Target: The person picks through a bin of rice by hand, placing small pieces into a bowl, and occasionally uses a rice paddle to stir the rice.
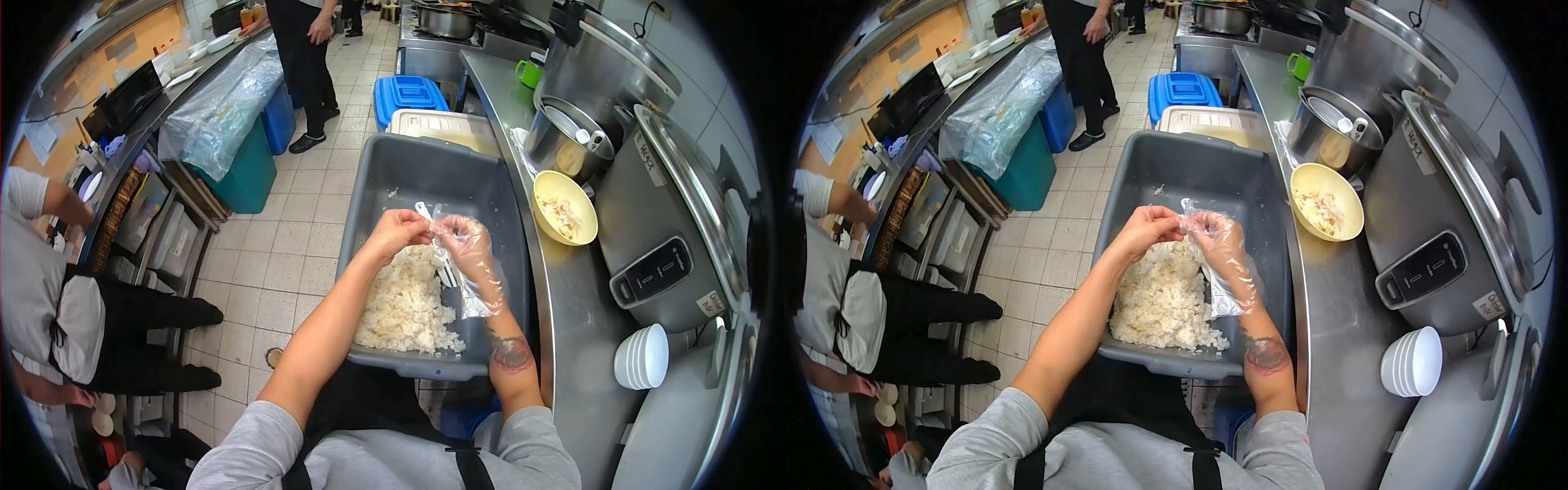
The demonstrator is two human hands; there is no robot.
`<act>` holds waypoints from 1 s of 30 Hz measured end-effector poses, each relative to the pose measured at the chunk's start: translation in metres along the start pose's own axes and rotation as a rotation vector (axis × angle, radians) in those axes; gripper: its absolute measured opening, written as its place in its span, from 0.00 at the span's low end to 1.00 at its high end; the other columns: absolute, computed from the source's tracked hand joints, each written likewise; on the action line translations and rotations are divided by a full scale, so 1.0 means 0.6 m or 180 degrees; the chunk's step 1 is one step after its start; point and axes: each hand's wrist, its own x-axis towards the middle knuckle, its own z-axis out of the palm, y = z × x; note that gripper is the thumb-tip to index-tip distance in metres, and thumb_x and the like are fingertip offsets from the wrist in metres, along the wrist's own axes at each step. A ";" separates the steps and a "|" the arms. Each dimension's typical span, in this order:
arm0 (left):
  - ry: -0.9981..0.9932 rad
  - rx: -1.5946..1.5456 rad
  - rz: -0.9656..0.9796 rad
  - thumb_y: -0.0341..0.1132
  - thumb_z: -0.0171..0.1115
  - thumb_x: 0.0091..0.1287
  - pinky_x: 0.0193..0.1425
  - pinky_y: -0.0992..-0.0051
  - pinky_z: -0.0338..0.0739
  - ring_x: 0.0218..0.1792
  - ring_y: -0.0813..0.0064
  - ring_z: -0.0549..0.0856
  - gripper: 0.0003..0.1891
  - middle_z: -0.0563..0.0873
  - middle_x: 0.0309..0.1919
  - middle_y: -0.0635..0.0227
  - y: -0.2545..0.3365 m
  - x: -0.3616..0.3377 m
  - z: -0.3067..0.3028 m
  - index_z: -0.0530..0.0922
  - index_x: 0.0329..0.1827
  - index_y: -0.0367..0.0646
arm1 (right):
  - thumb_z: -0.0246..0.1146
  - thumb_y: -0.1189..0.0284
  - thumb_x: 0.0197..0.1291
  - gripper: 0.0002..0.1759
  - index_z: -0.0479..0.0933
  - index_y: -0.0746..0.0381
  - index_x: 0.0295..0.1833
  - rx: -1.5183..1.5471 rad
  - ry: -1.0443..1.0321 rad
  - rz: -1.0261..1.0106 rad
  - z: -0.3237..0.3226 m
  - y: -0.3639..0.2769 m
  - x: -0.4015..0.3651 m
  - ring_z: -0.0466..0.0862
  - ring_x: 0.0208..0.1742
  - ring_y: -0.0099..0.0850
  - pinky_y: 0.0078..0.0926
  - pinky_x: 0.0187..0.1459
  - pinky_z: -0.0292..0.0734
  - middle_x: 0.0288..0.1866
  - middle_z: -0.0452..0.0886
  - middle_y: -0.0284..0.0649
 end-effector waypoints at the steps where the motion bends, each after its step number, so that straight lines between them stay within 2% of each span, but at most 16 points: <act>1: -0.0058 0.0098 0.0082 0.31 0.64 0.67 0.41 0.78 0.83 0.33 0.75 0.87 0.08 0.87 0.34 0.61 -0.002 0.002 -0.001 0.79 0.42 0.34 | 0.68 0.74 0.59 0.05 0.82 0.66 0.35 -0.0026 -0.0043 0.0110 -0.003 -0.005 -0.001 0.79 0.30 0.16 0.20 0.33 0.75 0.29 0.83 0.31; 4: -0.0155 0.0396 0.0252 0.29 0.65 0.66 0.41 0.79 0.81 0.33 0.77 0.87 0.08 0.87 0.33 0.61 -0.008 0.005 -0.002 0.79 0.42 0.33 | 0.66 0.73 0.61 0.06 0.80 0.66 0.36 -0.0307 0.0011 0.0129 -0.001 -0.015 -0.005 0.78 0.29 0.16 0.18 0.31 0.74 0.28 0.81 0.31; 7: -0.0190 0.0543 0.0364 0.28 0.65 0.65 0.41 0.80 0.80 0.33 0.78 0.86 0.08 0.87 0.32 0.63 -0.002 0.001 0.002 0.80 0.42 0.32 | 0.63 0.69 0.62 0.09 0.81 0.66 0.36 0.0572 0.0095 0.0306 0.000 0.032 0.005 0.79 0.29 0.17 0.20 0.31 0.73 0.26 0.81 0.31; 8: -0.0191 0.0568 0.0401 0.28 0.65 0.65 0.41 0.80 0.80 0.33 0.78 0.86 0.08 0.87 0.32 0.64 0.000 0.000 0.003 0.80 0.42 0.32 | 0.65 0.69 0.61 0.10 0.81 0.66 0.37 0.0822 0.0258 0.0606 0.001 0.040 0.011 0.79 0.30 0.17 0.19 0.32 0.74 0.27 0.81 0.30; 11: 0.0052 0.0670 0.0409 0.29 0.65 0.65 0.41 0.80 0.79 0.33 0.79 0.86 0.07 0.87 0.32 0.65 -0.003 0.003 0.003 0.81 0.40 0.32 | 0.68 0.69 0.60 0.11 0.81 0.67 0.39 0.1220 0.0147 0.0371 -0.011 0.036 0.010 0.79 0.31 0.16 0.17 0.32 0.74 0.28 0.81 0.30; 16: 0.0194 0.0735 0.0307 0.30 0.67 0.63 0.38 0.79 0.80 0.31 0.79 0.85 0.08 0.87 0.30 0.64 -0.009 0.007 0.002 0.83 0.38 0.32 | 0.70 0.68 0.58 0.12 0.82 0.67 0.40 -0.0102 -0.0056 0.0313 -0.004 -0.045 -0.012 0.82 0.34 0.21 0.21 0.39 0.76 0.33 0.86 0.36; 19: 0.0130 0.0744 0.0235 0.30 0.68 0.63 0.39 0.80 0.80 0.32 0.78 0.86 0.09 0.87 0.31 0.64 -0.007 0.006 0.001 0.82 0.39 0.32 | 0.70 0.69 0.58 0.11 0.82 0.66 0.39 0.0225 -0.0063 0.0335 0.001 0.002 -0.002 0.82 0.34 0.20 0.19 0.37 0.76 0.32 0.85 0.36; 20: 0.0085 0.0602 0.0269 0.30 0.68 0.63 0.39 0.80 0.80 0.32 0.78 0.86 0.09 0.87 0.31 0.64 -0.004 0.004 0.003 0.82 0.39 0.32 | 0.70 0.71 0.57 0.09 0.82 0.65 0.38 0.1010 -0.0130 0.0206 0.004 0.028 0.003 0.82 0.33 0.20 0.18 0.36 0.76 0.32 0.85 0.35; 23: 0.0003 0.0530 0.0319 0.31 0.70 0.61 0.38 0.79 0.79 0.31 0.78 0.86 0.10 0.87 0.30 0.63 0.000 0.002 0.006 0.82 0.38 0.32 | 0.70 0.73 0.55 0.07 0.82 0.64 0.36 0.1455 -0.0360 0.0428 -0.008 0.037 0.008 0.82 0.31 0.19 0.17 0.34 0.76 0.31 0.85 0.35; 26: 0.0021 0.1058 0.0294 0.31 0.71 0.60 0.38 0.78 0.79 0.30 0.78 0.85 0.10 0.87 0.28 0.63 -0.003 0.001 0.009 0.82 0.37 0.32 | 0.68 0.71 0.57 0.08 0.83 0.65 0.38 0.0862 -0.0423 0.0603 -0.010 0.072 0.018 0.83 0.30 0.21 0.22 0.34 0.78 0.30 0.85 0.36; 29: 0.0269 0.1830 0.0329 0.33 0.73 0.57 0.37 0.78 0.79 0.28 0.78 0.85 0.11 0.87 0.26 0.63 -0.008 0.005 0.013 0.82 0.35 0.33 | 0.66 0.66 0.56 0.13 0.83 0.66 0.38 -0.2430 -0.1055 0.0958 -0.007 0.099 0.020 0.84 0.30 0.26 0.29 0.34 0.80 0.30 0.85 0.37; 30: 0.0439 0.2163 0.0451 0.33 0.73 0.56 0.37 0.77 0.79 0.28 0.78 0.85 0.11 0.87 0.26 0.63 -0.005 0.004 0.013 0.82 0.34 0.33 | 0.68 0.65 0.51 0.13 0.83 0.65 0.33 -0.2643 -0.1845 0.1119 -0.007 0.113 0.009 0.83 0.29 0.29 0.32 0.34 0.80 0.28 0.85 0.41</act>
